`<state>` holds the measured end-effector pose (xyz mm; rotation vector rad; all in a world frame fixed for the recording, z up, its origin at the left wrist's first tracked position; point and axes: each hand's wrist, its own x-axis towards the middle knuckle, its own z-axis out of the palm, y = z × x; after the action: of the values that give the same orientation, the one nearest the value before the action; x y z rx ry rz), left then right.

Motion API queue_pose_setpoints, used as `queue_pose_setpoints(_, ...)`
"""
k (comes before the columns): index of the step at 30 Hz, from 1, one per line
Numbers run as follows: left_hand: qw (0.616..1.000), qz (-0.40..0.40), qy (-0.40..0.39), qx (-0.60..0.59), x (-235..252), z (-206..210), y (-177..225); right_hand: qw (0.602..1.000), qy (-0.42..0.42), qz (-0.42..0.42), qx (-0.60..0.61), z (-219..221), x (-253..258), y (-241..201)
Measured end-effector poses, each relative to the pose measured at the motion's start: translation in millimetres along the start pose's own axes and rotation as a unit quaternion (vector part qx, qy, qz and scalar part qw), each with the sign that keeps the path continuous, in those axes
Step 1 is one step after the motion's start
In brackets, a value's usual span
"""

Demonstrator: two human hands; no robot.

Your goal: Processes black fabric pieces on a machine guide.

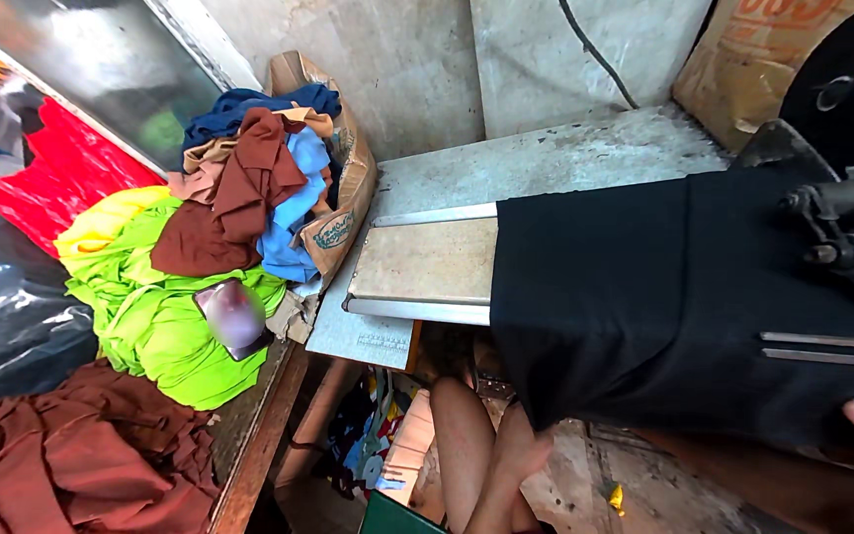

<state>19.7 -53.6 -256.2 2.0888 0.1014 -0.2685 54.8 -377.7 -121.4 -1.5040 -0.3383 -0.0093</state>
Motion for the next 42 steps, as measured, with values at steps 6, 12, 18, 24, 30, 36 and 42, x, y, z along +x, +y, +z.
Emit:
queue_pose_setpoints(6, 1.0, -0.003, -0.009, 0.003, 0, -1, 1, 1.0, -0.004, 0.002, -0.001, -1, 0, 0)
queue_pose_setpoints(12, 1.0, 0.002, -0.01, 0.001, 0, -2, 2, 1.0, -0.017, -0.018, 0.003, 0, 3, -2)
queue_pose_setpoints(18, 1.0, 0.002, -0.011, 0.003, 0, -1, 1, 1.0, -0.006, -0.02, 0.008, 5, 4, -6)
queue_pose_setpoints(24, 1.0, 0.002, -0.009, 0.001, 0, -1, 2, 1.0, -0.008, 0.0, -0.002, -2, 0, 1)
queue_pose_setpoints(30, 0.999, -0.019, -0.03, 0.017, -4, -10, 19, 1.0, -0.016, -0.009, -0.017, 3, 4, -11)
queue_pose_setpoints(36, 0.999, -0.012, -0.028, 0.041, -1, -3, 3, 1.0, 0.007, 0.017, -0.013, -1, -3, -2)
queue_pose_setpoints(42, 0.991, -0.026, -0.071, 0.111, -10, 1, 20, 0.998, 0.042, 0.044, -0.021, 8, -3, -12)
